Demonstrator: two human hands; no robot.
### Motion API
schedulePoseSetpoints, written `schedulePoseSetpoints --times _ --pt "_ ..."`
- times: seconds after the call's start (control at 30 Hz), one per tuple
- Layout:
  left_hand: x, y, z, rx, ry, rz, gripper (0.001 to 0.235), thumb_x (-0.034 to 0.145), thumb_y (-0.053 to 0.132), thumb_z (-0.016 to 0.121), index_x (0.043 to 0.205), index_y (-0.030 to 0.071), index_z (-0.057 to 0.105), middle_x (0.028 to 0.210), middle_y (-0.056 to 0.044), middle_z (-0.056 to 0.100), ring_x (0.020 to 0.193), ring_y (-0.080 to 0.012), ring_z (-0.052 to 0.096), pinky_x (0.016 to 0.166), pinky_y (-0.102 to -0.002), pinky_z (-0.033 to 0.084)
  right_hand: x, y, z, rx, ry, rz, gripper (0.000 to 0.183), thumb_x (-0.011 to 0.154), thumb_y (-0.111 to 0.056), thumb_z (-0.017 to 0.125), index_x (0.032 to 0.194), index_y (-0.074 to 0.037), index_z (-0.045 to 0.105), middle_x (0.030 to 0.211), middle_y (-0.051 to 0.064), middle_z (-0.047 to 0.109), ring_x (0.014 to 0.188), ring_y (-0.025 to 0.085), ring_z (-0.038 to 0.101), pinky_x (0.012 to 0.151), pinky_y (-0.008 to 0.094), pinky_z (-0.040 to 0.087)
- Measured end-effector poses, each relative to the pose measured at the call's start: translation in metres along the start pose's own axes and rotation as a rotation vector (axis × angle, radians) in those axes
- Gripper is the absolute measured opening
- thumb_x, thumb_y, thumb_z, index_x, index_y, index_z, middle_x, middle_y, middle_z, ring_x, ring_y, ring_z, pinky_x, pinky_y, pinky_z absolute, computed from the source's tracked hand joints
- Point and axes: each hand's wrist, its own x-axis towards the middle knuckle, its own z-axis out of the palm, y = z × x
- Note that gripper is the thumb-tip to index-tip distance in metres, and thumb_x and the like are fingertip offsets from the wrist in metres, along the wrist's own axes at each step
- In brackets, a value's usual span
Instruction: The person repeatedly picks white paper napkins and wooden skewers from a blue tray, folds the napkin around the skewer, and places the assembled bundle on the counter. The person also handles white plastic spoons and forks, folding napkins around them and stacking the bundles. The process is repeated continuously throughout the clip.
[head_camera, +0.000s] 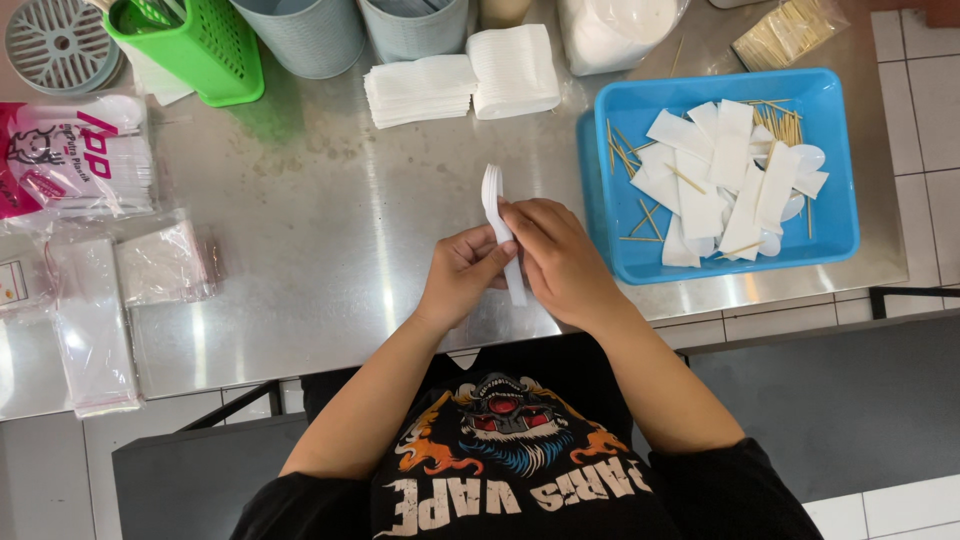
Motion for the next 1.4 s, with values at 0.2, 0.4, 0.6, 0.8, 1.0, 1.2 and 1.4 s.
schedulePoseSetpoints --times 0.2,0.4,0.6,0.8,1.0,1.2,1.4 --pt "0.006 -0.017 -0.013 0.203 0.002 0.100 0.025 0.087 0.013 0.059 0.109 0.001 0.061 0.089 -0.012 0.068 0.078 -0.0113 0.061 0.062 -0.029 0.057 -0.014 0.007 0.015 0.460 0.169 0.449 0.018 0.076 -0.011 0.072 0.084 -0.007 0.056 0.088 0.005 0.065 0.072 0.014 0.059 0.066 0.025 0.046" --pt "0.006 -0.021 -0.017 0.368 -0.043 0.306 0.021 0.086 0.004 0.057 0.105 0.004 0.065 0.085 -0.012 0.069 0.080 -0.0119 0.059 0.067 -0.032 0.053 0.007 -0.004 0.011 0.561 0.192 0.569 0.029 0.067 -0.009 0.079 0.064 -0.008 0.051 0.061 0.000 0.056 0.056 0.006 0.052 0.058 0.020 0.045" --pt "0.024 0.014 -0.023 0.424 0.013 0.439 0.013 0.087 0.005 0.055 0.094 0.004 0.066 0.076 -0.011 0.068 0.077 -0.0100 0.059 0.067 -0.031 0.052 0.040 0.010 0.003 0.484 0.190 0.352 0.025 0.069 -0.005 0.079 0.063 -0.005 0.054 0.065 0.003 0.052 0.054 0.011 0.055 0.059 0.023 0.047" --pt "0.069 0.059 -0.036 0.534 0.082 0.612 0.010 0.087 0.004 0.056 0.093 0.001 0.063 0.074 -0.015 0.065 0.071 -0.0224 0.064 0.064 -0.034 0.051 0.109 0.026 -0.009 0.431 0.236 0.213 0.031 0.068 -0.009 0.082 0.070 -0.005 0.051 0.057 0.005 0.058 0.054 0.007 0.058 0.052 0.021 0.046" --pt "0.108 0.108 -0.046 0.753 0.284 0.782 0.038 0.088 0.020 0.056 0.121 0.006 0.044 0.118 -0.007 0.055 0.108 -0.0219 0.054 0.090 -0.034 0.045 0.193 0.028 -0.030 0.445 0.269 0.117 0.023 0.076 0.000 0.069 0.082 -0.004 0.047 0.083 0.011 0.067 0.083 0.016 0.067 0.068 0.023 0.055" --pt "0.108 0.133 -0.058 0.666 0.373 0.799 0.061 0.082 0.018 0.061 0.133 0.009 0.028 0.125 -0.010 0.047 0.099 -0.0182 0.054 0.079 -0.028 0.050 0.216 0.072 0.003 -0.022 0.179 0.021 0.036 0.074 -0.017 0.076 0.085 -0.013 0.042 0.069 -0.006 0.062 0.064 0.012 0.063 0.051 0.025 0.040" --pt "0.118 0.152 -0.079 1.008 0.209 0.830 0.060 0.091 0.024 0.059 0.139 0.018 0.023 0.131 -0.012 0.043 0.090 -0.0221 0.051 0.071 -0.029 0.047 0.209 0.091 0.035 0.252 0.060 0.007 0.036 0.067 0.006 0.057 0.091 -0.009 0.036 0.080 0.003 0.053 0.065 0.018 0.052 0.057 0.029 0.044"
